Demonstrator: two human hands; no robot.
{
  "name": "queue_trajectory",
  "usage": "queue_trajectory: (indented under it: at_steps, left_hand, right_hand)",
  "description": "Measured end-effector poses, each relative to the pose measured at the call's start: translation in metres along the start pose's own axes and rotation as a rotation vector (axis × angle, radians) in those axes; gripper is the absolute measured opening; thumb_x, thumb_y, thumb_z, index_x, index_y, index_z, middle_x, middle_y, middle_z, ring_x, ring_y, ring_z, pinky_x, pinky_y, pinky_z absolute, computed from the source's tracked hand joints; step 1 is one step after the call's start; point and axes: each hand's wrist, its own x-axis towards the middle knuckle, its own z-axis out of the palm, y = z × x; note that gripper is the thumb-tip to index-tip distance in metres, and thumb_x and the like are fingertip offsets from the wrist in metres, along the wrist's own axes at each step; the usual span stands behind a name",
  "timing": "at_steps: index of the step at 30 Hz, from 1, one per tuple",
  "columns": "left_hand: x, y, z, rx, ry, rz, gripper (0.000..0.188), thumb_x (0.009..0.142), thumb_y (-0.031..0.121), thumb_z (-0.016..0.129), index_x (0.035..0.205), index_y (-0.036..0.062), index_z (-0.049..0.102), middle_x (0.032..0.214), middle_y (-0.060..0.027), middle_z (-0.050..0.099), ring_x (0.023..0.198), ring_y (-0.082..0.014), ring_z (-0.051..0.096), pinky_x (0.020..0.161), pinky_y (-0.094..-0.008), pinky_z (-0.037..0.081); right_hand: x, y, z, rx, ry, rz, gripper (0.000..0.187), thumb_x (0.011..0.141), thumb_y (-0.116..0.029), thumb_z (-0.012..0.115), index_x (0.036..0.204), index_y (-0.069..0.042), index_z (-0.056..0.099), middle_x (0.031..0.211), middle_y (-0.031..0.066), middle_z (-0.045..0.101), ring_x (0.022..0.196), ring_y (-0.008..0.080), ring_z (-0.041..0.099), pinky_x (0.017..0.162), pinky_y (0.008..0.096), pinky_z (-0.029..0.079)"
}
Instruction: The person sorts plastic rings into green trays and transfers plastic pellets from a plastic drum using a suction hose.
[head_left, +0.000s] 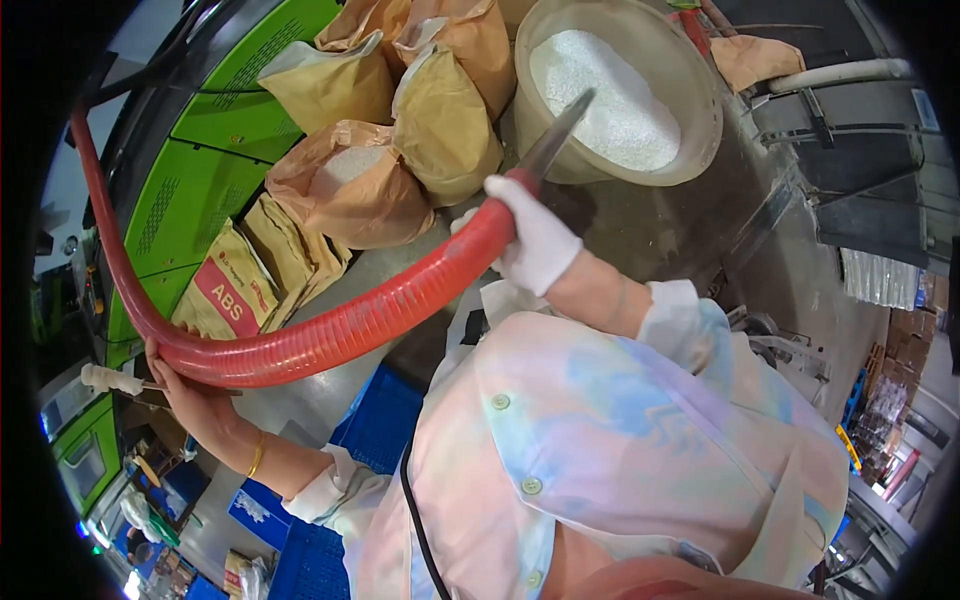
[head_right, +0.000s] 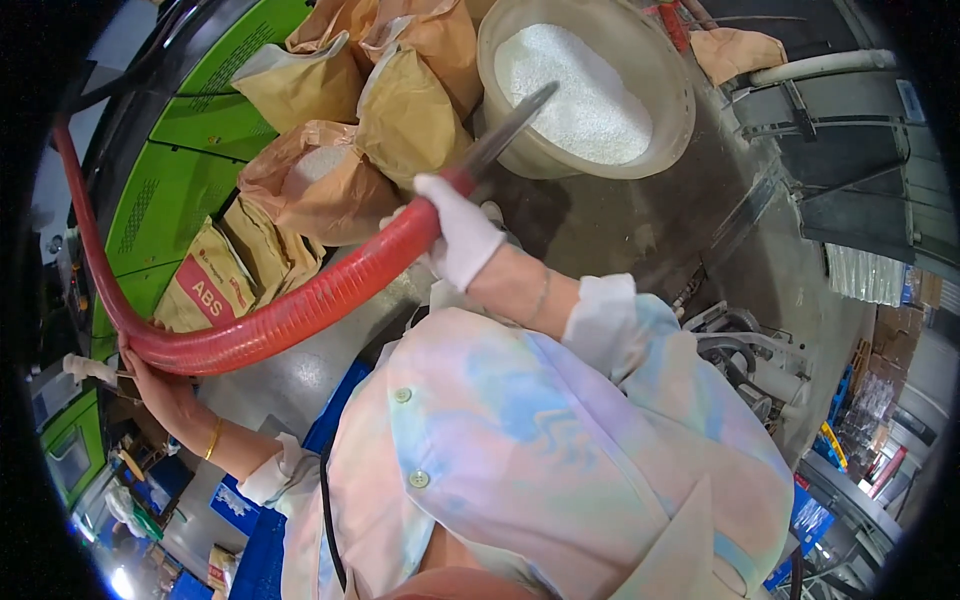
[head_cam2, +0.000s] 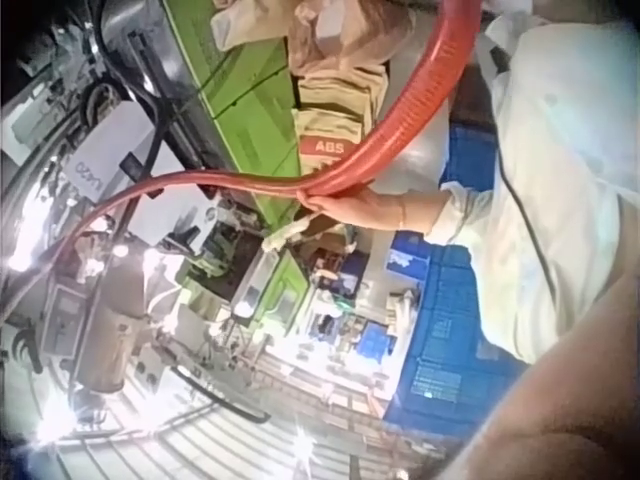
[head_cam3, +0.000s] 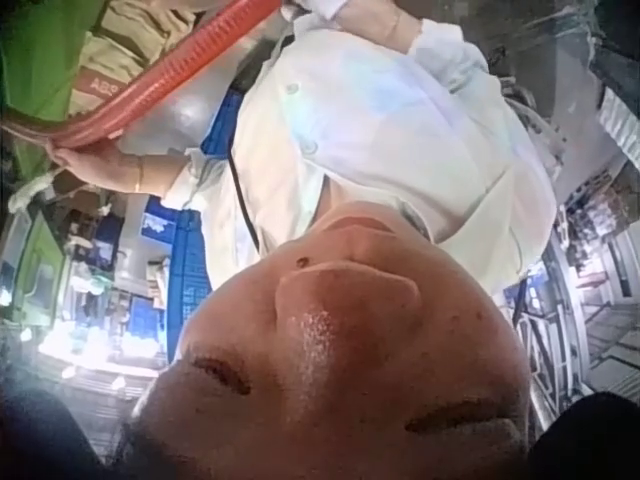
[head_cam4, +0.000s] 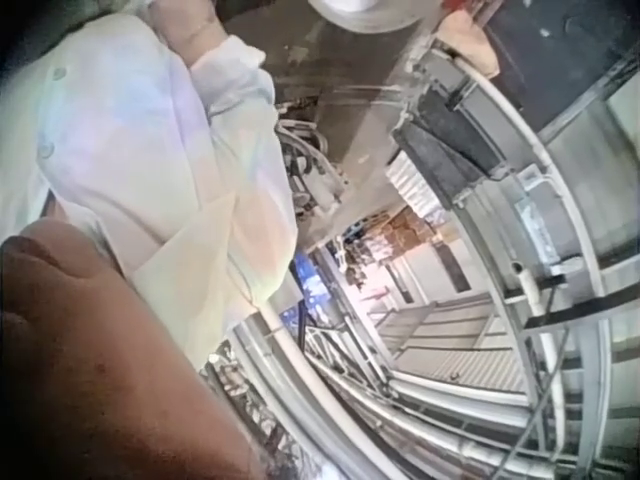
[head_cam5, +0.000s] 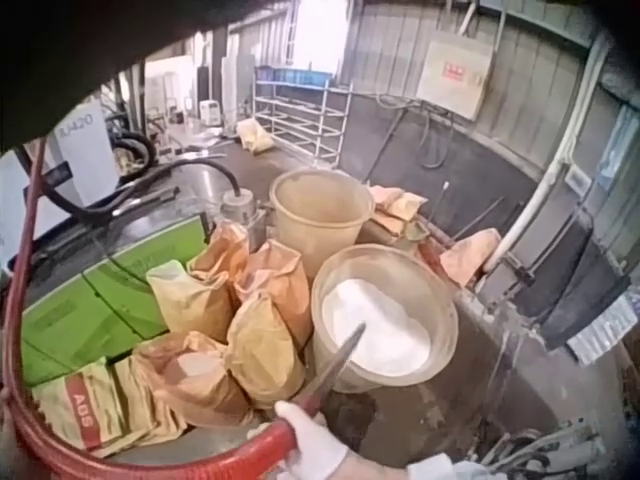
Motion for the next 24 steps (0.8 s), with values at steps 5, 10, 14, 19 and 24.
queue_trajectory:
  at_steps: [5, 10, 14, 19, 24]
  left_hand:
    - [-0.016, 0.01, 0.004, 0.066, 0.028, 0.004, 0.031, 0.103, 0.026, 0.041, 0.128, 0.0111, 0.049, 0.117, -0.0148, 0.059, 0.104, -0.0262, 0.059, 0.092, -0.0396, 0.049]
    - [0.003, -0.012, -0.008, 0.021, -0.023, -0.025, 0.033, 0.102, 0.027, 0.042, 0.131, 0.0106, 0.047, 0.12, -0.016, 0.057, 0.107, -0.0259, 0.057, 0.094, -0.0407, 0.048]
    - [0.006, -0.004, 0.008, 0.025, 0.016, -0.002, 0.035, 0.102, 0.028, 0.043, 0.132, 0.0108, 0.045, 0.12, -0.0161, 0.057, 0.108, -0.0261, 0.057, 0.094, -0.0403, 0.048]
    - [-0.003, 0.013, 0.005, 0.038, 0.037, 0.033, 0.036, 0.095, 0.034, 0.056, 0.118, 0.0062, 0.053, 0.095, -0.004, 0.06, 0.087, -0.0164, 0.057, 0.078, -0.0322, 0.049]
    - [-0.022, -0.002, 0.028, -0.06, -0.006, 0.089, 0.026, 0.098, 0.029, 0.053, 0.115, 0.0109, 0.054, 0.104, -0.007, 0.059, 0.089, -0.0189, 0.06, 0.077, -0.035, 0.054]
  right_hand:
    - [-0.008, 0.009, -0.021, -0.072, -0.149, -0.119, 0.038, 0.089, -0.033, 0.064, 0.101, -0.001, 0.049, 0.083, 0.0123, 0.058, 0.088, 0.0292, 0.061, 0.086, 0.0462, 0.05]
    - [0.014, 0.03, -0.038, 0.045, -0.013, 0.101, 0.042, 0.087, -0.029, 0.067, 0.109, -0.002, 0.044, 0.092, 0.0142, 0.056, 0.093, 0.0308, 0.06, 0.09, 0.047, 0.049]
    - [-0.004, 0.001, -0.003, 0.02, -0.044, -0.003, 0.039, 0.088, -0.032, 0.066, 0.104, -0.002, 0.048, 0.087, 0.0125, 0.057, 0.091, 0.0298, 0.06, 0.091, 0.0448, 0.048]
    - [0.005, 0.02, -0.023, -0.081, -0.104, 0.089, 0.041, 0.086, -0.04, 0.068, 0.095, -0.003, 0.052, 0.085, 0.0101, 0.058, 0.09, 0.0287, 0.06, 0.094, 0.0451, 0.047]
    - [0.027, 0.011, -0.056, 0.005, -0.049, 0.308, 0.037, 0.088, -0.039, 0.065, 0.094, -0.005, 0.052, 0.087, 0.009, 0.059, 0.087, 0.0248, 0.059, 0.085, 0.0406, 0.051]
